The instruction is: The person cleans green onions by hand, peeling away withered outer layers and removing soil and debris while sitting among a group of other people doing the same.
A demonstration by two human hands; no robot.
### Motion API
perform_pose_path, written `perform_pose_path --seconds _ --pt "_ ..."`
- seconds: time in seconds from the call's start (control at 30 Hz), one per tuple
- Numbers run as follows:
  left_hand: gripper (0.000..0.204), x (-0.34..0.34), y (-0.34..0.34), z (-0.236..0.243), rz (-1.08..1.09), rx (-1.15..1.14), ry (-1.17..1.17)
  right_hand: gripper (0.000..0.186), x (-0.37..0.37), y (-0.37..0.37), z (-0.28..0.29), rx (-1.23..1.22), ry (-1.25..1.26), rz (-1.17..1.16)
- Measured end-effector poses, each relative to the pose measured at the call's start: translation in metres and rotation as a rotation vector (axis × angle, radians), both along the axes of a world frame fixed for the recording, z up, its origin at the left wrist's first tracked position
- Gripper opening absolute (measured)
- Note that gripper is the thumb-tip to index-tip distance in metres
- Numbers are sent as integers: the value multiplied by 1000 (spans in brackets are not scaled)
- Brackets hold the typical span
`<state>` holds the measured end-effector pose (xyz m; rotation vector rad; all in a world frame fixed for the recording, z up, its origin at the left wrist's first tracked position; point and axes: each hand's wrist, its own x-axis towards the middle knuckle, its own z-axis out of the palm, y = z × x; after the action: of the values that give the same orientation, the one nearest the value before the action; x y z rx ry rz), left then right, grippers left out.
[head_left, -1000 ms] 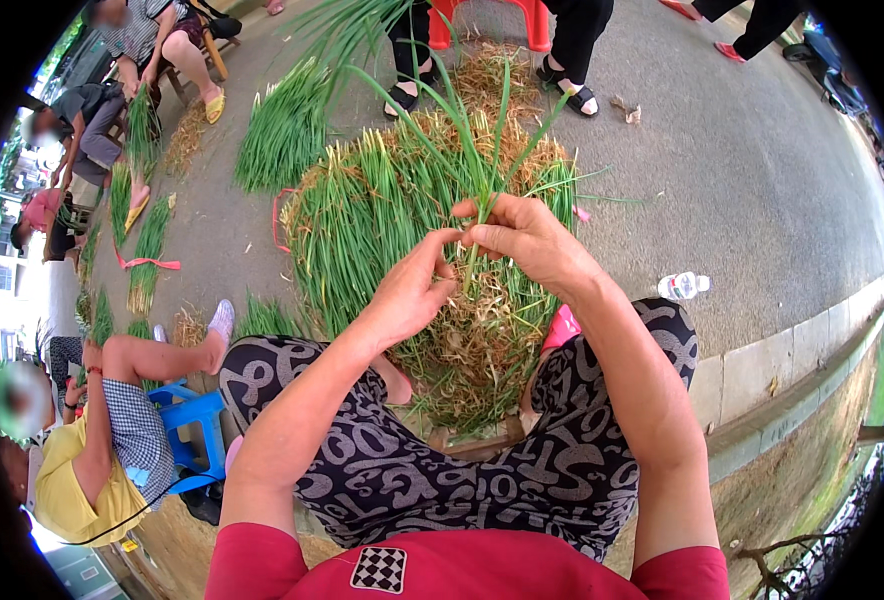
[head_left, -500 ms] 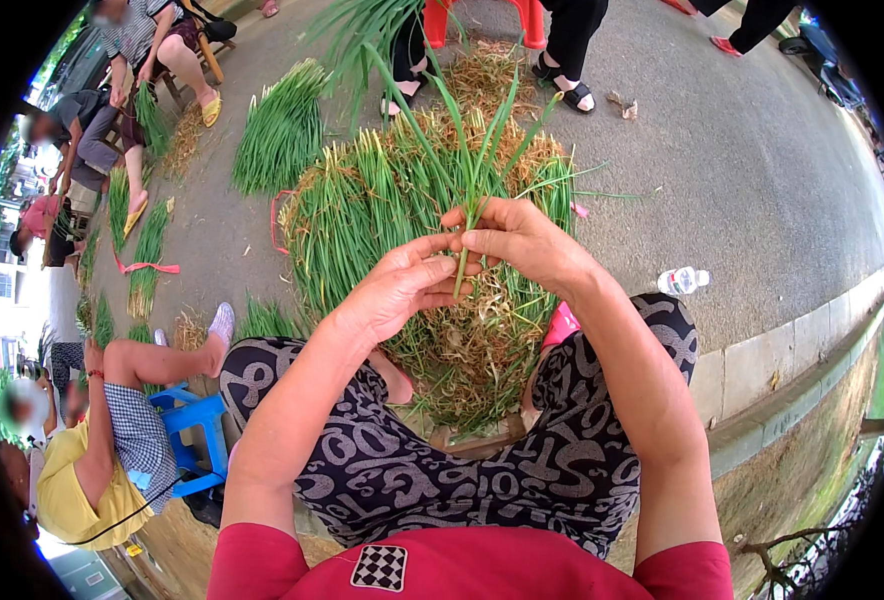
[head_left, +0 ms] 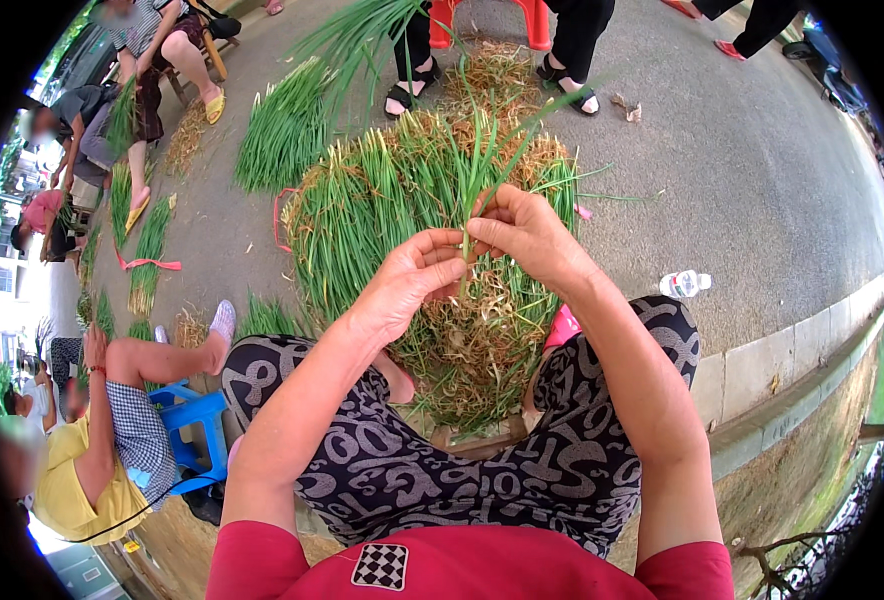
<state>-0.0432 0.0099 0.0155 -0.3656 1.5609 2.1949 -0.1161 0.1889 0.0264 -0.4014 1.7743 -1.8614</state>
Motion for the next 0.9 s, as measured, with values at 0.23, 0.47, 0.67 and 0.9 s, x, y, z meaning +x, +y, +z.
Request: perform_pose_path --seconds 0.23,0.47,0.67,0.9 --pt "31 -3 -2 4 135 -86 53 18 0 -2 -11 180 151 130" --pt "27 -2 -9 5 45 -50 27 16 2 -1 -7 257 151 225" --pt "24 -3 -12 -1 119 -20 25 16 5 -4 -10 178 107 236" --pt "20 -5 -16 0 231 -70 44 20 1 -2 -10 186 93 156"
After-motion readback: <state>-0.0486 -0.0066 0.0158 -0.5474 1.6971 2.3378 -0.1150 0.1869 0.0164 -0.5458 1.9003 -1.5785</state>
